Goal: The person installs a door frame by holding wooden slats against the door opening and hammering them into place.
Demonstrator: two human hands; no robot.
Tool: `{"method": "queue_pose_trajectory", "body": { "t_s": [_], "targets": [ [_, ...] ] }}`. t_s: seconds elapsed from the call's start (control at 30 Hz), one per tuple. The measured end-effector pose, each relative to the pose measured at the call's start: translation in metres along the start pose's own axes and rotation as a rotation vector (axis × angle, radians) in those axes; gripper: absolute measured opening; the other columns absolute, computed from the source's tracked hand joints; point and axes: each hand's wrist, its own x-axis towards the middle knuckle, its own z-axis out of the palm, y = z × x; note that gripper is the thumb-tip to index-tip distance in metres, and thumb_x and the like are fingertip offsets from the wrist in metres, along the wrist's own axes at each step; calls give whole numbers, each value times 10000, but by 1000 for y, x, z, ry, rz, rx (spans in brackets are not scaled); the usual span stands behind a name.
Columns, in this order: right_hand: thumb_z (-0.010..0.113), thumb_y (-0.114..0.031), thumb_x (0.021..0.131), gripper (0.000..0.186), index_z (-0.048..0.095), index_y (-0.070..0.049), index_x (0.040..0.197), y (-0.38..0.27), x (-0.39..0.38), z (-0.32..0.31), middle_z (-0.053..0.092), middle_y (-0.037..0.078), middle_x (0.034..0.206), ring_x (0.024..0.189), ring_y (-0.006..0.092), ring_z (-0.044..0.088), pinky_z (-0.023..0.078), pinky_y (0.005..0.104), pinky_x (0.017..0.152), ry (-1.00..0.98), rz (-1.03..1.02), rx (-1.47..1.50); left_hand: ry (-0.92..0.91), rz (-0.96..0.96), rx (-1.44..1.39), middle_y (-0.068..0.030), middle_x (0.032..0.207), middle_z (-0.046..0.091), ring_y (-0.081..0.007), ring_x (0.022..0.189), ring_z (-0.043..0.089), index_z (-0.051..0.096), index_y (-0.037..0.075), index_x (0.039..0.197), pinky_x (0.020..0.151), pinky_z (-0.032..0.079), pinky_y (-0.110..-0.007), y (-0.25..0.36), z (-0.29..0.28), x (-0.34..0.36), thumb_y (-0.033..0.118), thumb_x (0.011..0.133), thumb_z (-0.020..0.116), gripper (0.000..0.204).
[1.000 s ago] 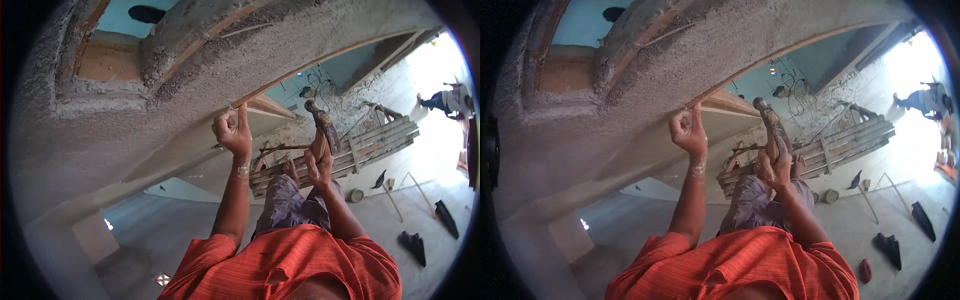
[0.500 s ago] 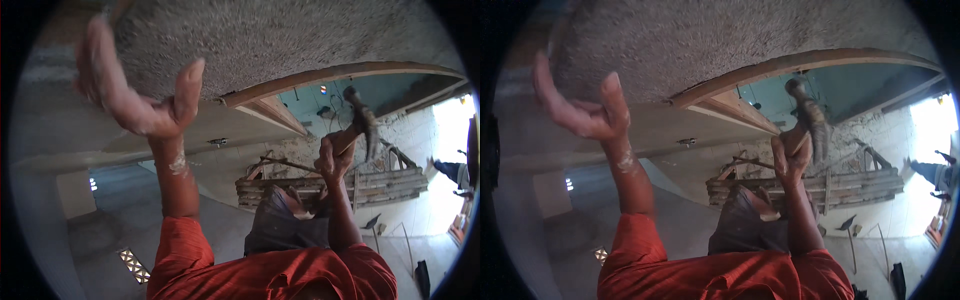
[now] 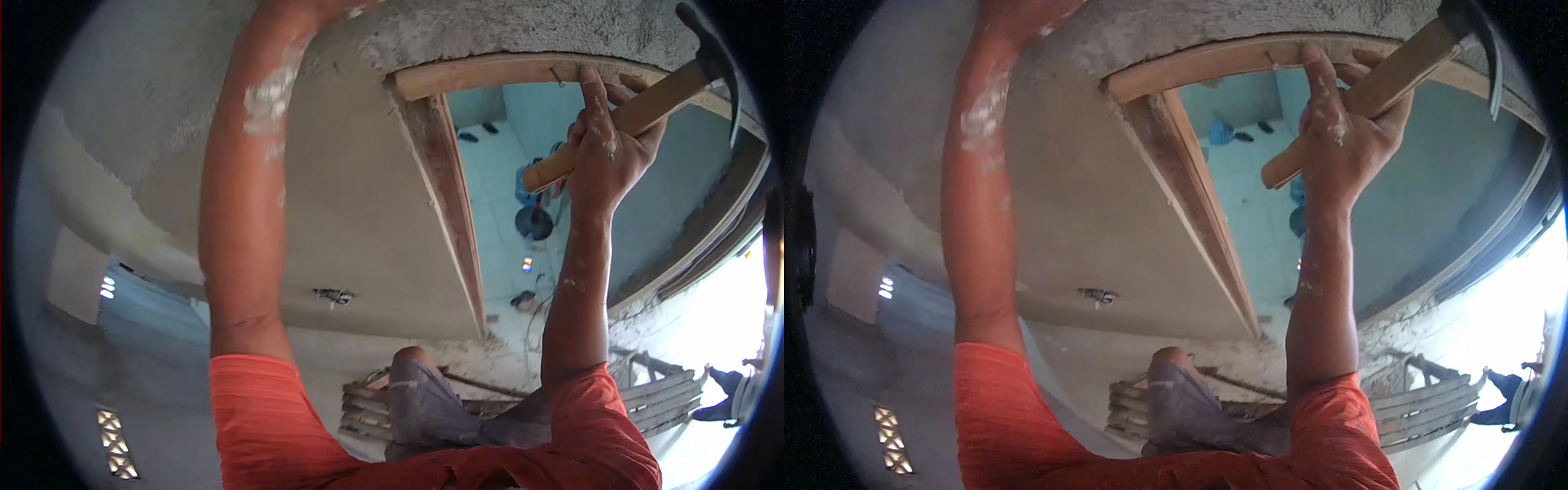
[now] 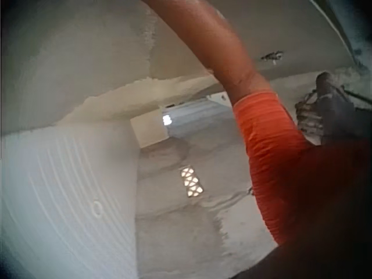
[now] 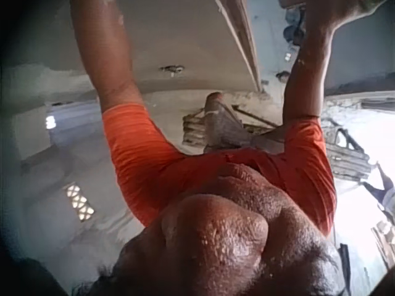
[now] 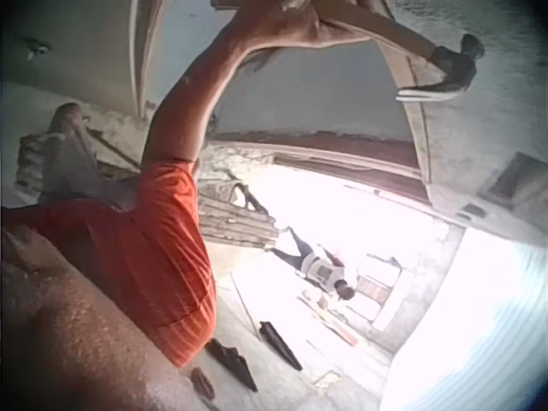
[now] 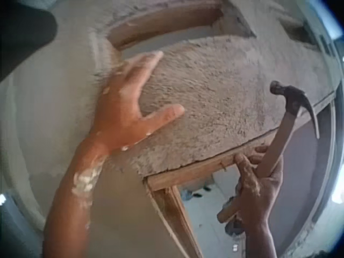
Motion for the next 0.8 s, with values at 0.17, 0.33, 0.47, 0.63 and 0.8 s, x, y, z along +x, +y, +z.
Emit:
{"method": "queue_pose_trajectory", "body": {
  "t_s": [0.17, 0.33, 0.47, 0.63, 0.8],
  "targets": [
    [847, -179, 847, 442, 537, -4, 1109, 9, 1, 0, 653, 61, 760, 524, 88, 593, 439, 220, 427, -51, -37, 22, -296, -95, -41, -246, 1618, 241, -434, 1500, 226, 206, 112, 1610, 1221, 192, -586, -2, -17, -1, 835, 643, 723, 1313],
    [821, -213, 879, 374, 515, -49, 1021, 7, -1, 5, 660, 66, 753, 535, 95, 608, 436, 213, 431, -21, 58, 41, -420, -40, 76, -251, 1660, 73, -525, 1504, 84, 87, 247, 1638, 1221, 111, -639, -1, -23, 5, 886, 522, 748, 1445],
    [782, -172, 914, 335, 460, -89, 958, 4, -1, 7, 698, 97, 807, 511, 92, 570, 415, 214, 433, -31, 33, 33, -498, -110, -54, -247, 1665, 50, -549, 1499, 42, 83, 309, 1634, 1224, 90, -643, 7, -35, 5, 875, 492, 771, 1449],
    [780, -166, 910, 297, 511, -70, 994, 14, -1, -2, 674, 80, 809, 541, 92, 576, 426, 217, 444, -51, 43, 59, -475, -78, -84, -263, 1662, 29, -554, 1497, 49, 35, 306, 1633, 1230, 78, -638, 5, -32, 10, 845, 450, 812, 1515],
    [798, -236, 883, 345, 562, -50, 1051, 17, 3, -5, 622, 36, 830, 661, 113, 589, 482, 281, 558, -14, 155, -38, -247, -27, -178, -159, 1633, 283, -412, 1492, 266, 269, 308, 1609, 1205, 211, -592, 2, -23, 6, 640, 521, 883, 1293]
  ]
}}
